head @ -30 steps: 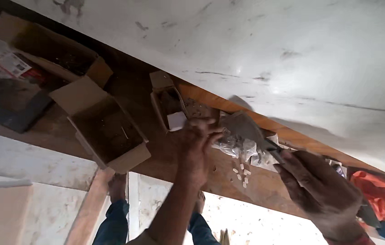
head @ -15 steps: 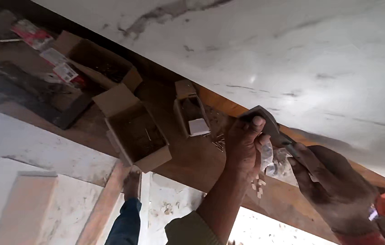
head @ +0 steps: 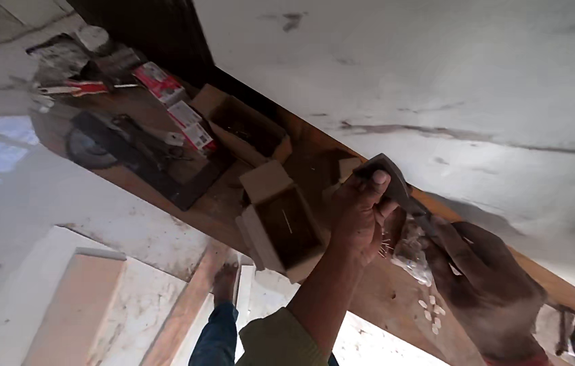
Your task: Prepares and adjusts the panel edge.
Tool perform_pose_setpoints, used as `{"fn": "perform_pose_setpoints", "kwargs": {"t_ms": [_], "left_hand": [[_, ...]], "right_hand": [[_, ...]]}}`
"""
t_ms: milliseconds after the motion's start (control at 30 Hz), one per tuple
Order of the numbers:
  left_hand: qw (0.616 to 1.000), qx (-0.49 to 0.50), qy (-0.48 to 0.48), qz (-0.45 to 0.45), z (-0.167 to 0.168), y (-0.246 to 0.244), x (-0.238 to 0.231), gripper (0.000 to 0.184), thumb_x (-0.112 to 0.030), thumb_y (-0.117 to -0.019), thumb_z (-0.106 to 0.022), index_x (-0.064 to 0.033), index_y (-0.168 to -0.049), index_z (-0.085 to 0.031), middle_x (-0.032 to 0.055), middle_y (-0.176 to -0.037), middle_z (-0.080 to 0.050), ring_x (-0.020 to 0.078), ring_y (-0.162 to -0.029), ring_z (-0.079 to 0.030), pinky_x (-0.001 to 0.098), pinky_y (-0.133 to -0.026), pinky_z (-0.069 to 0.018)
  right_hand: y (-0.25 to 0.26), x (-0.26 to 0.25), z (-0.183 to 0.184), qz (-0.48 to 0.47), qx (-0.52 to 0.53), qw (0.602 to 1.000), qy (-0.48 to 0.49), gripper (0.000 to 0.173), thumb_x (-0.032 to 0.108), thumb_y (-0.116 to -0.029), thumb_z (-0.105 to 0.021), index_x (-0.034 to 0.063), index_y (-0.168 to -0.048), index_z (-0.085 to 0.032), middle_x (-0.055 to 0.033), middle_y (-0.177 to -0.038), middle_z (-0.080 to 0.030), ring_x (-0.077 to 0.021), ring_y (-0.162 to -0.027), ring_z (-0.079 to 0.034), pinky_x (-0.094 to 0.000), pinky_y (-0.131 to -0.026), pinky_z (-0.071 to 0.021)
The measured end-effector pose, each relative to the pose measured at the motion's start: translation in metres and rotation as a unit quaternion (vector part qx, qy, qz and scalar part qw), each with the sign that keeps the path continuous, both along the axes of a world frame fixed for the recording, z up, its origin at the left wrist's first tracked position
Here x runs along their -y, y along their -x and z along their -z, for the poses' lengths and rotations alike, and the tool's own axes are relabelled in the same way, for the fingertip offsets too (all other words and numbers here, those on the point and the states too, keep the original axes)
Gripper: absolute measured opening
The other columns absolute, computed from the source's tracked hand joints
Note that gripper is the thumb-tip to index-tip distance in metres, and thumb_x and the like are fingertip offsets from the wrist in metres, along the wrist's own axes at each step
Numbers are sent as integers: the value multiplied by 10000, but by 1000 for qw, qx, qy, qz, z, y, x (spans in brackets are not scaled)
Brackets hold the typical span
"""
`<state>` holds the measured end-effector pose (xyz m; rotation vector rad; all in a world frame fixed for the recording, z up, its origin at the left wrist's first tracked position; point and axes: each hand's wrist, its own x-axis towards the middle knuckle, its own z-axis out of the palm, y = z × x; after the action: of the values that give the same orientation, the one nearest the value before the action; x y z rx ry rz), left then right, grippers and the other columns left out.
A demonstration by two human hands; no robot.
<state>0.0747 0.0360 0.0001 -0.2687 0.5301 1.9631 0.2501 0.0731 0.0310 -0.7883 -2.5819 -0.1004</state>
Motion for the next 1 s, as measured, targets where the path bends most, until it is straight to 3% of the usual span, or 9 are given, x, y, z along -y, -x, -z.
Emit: {"fn": "perform_pose_setpoints", "kwargs": {"t_ms": [133,200,367,533,667,800,900,1000], "left_hand": [[998,-59,27,25,-7,42,18,123,-175,-1020,-607,-131,-1132,-632,1,-1001,-672,93,-892,-681,254,-829,-587],[999,-45,22,17,-5,60,21,114,-144,-1020,-596,-120,-1128,-621,10,-990,-662,105,-877,-672,270,-819,-588],[1000,4,3,-15,2,109,24,82,-76,-1017,-574,-70,-1080,-626,58,-921,-673,147,-800,-687,308,-744,-611],[1000,-1,5,-24,1,151,34,119,-77,-1022,-567,-64,-1127,-621,70,-974,-684,162,-854,-697,321,-799,-608],[1000,4,-9,-24,1,179,40,100,-75,-1027,-553,-74,-1109,-610,56,-922,-665,145,-803,-683,296,-764,-605],[1000,-16,-5,-27,6,204,43,104,-138,-1049,-531,-91,-1086,-616,51,-886,-670,139,-780,-687,297,-758,-611],[997,-27,33,-60,12,214,53,309,-344,-1105,-388,-124,-1169,-596,26,-1004,-702,146,-920,-705,318,-856,-600],[996,-14,56,-73,6,217,71,578,-489,-1109,-203,-103,-1406,-515,66,-1282,-658,191,-1148,-664,350,-990,-539]], "right_hand": [[41,7,1,-6,-7,1000,0,310,261,-983,-650,153,-1258,-748,-185,-1109,-707,-270,-847,-700,-400,-619,-537],[61,11,2,-9,-15,1000,3,300,268,-982,-661,164,-1248,-753,-179,-1109,-711,-276,-888,-704,-412,-656,-551],[110,21,3,-6,-11,1000,-8,307,260,-972,-677,186,-1261,-752,-173,-1111,-712,-266,-840,-703,-398,-606,-533],[154,31,6,-4,-19,1000,-5,320,279,-974,-678,197,-1277,-743,-151,-1099,-705,-246,-814,-692,-390,-582,-524],[182,37,7,-2,-17,1000,-17,330,262,-975,-667,215,-1295,-734,-157,-1098,-704,-251,-778,-684,-390,-551,-507],[209,44,10,-6,-8,1000,-20,338,272,-985,-665,215,-1313,-722,-164,-1151,-709,-280,-828,-701,-415,-596,-537],[218,59,16,-15,-12,1000,-13,325,300,-986,-664,231,-1298,-727,-141,-1166,-716,-257,-822,-709,-399,-592,-549],[194,96,3,4,-18,999,42,287,321,-982,-676,222,-1242,-749,-119,-1092,-738,-219,-784,-711,-351,-582,-564]]}}
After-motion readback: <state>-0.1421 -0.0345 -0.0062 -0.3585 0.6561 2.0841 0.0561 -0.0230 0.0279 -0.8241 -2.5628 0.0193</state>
